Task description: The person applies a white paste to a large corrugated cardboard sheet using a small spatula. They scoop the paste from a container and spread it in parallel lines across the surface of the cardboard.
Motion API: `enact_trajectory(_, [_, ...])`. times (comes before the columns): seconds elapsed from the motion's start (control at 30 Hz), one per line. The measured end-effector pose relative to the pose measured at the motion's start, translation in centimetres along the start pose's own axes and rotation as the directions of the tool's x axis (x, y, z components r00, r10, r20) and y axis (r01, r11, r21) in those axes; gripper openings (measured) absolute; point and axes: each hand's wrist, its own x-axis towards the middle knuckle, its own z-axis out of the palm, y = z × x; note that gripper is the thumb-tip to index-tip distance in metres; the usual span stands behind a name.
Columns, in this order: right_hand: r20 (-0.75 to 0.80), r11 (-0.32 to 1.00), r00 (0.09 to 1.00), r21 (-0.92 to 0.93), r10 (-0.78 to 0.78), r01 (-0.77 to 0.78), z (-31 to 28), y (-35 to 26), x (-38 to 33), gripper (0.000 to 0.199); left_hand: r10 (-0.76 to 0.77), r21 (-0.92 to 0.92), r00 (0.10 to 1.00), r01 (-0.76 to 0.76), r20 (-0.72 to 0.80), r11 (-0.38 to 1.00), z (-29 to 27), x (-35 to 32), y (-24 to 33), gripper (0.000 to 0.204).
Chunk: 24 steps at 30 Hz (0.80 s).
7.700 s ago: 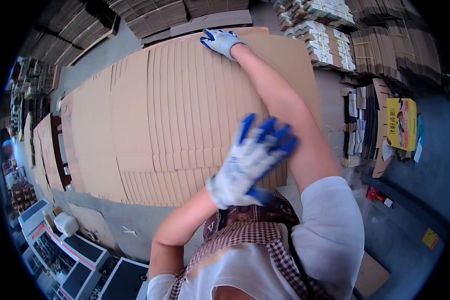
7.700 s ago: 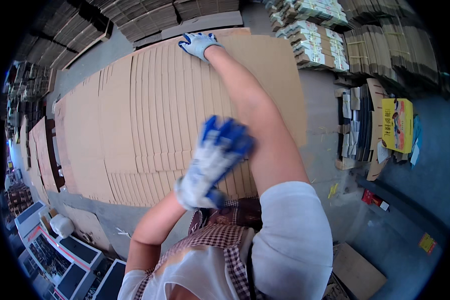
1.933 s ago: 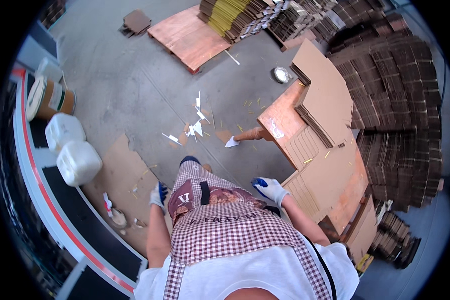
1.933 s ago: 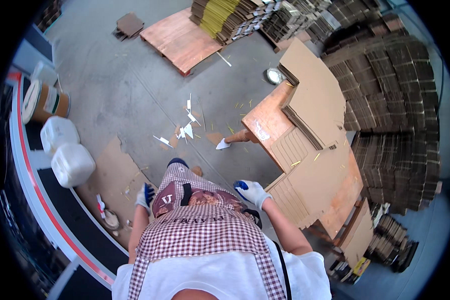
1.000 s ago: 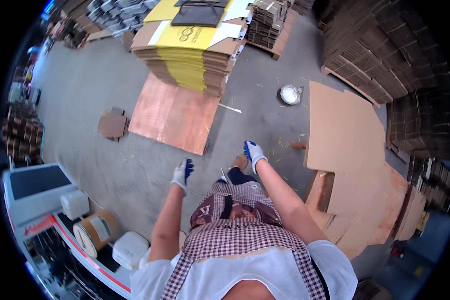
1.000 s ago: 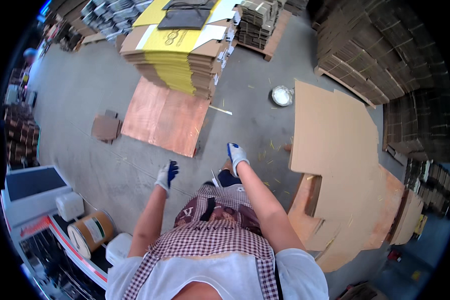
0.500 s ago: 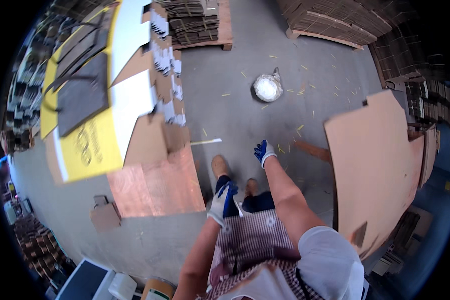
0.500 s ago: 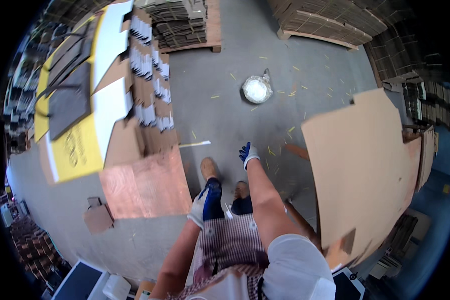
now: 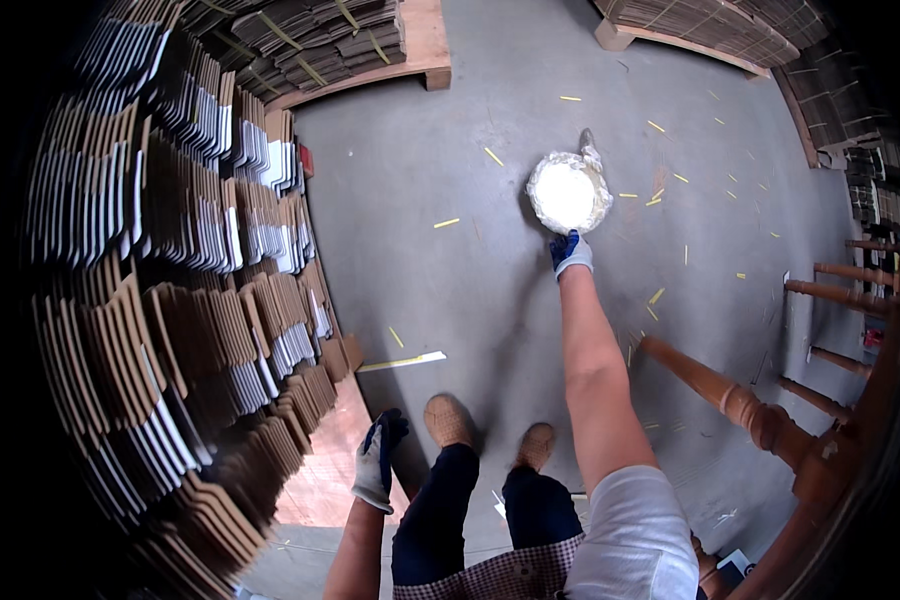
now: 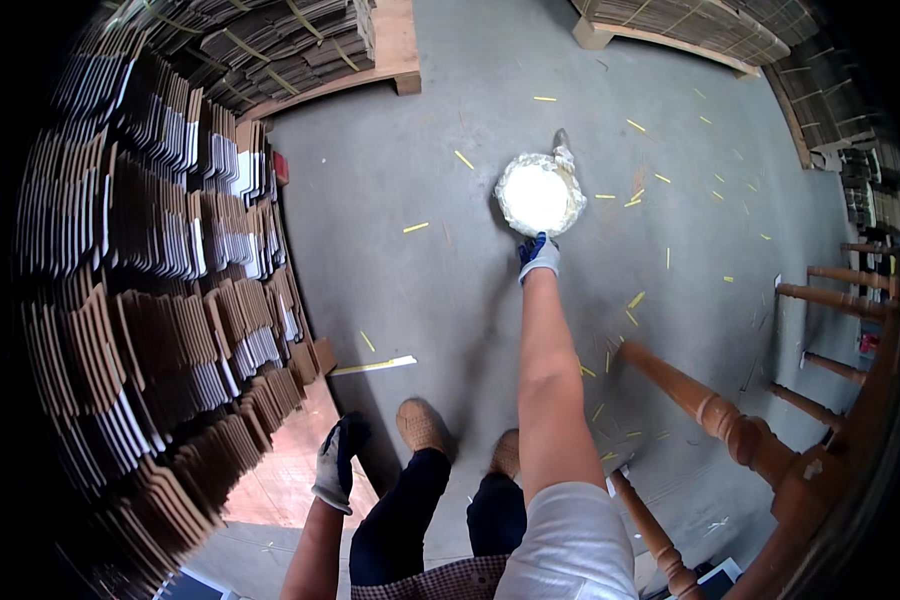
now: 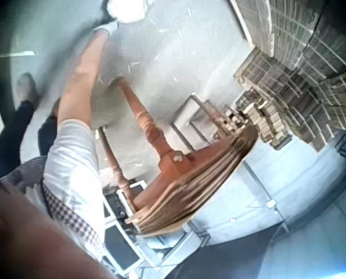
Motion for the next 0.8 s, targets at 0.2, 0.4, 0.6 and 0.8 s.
enact_trajectory(0.2, [-0.056, 0.993, 0.993, 0.074, 0.101, -0.097, -1.1, 0.2, 3.6, 0.019, -0.077, -0.075, 0.997, 0.078, 0.022, 0.994, 1.7, 3.9, -2.0, 0.047])
enact_trajectory(0.4, [0.243, 0.990, 0.966, 0.087, 0.087, -0.111, -10.1, 6.3, -0.8, 0.010, -0.149, -0.040, 0.984, 0.154, 0.102, 0.987, 5.5, 6.8, -4.6, 0.038])
enact_trajectory(0.6, [-0.086, 0.865, 0.888, -0.205, 0.451, -0.459, -17.9, 10.6, -14.3, 0.019, -0.194, 0.208, 0.954, 0.146, 0.229, 0.967, 9.1, 11.6, -14.3, 0.042])
enact_trajectory(0.8, [0.145, 0.729, 0.939, -0.597, -0.312, 0.335, -13.9, 3.5, -6.6, 0.037, -0.534, -0.061, 0.836, 0.544, 0.125, 0.837, 12.9, 14.7, -16.9, 0.050])
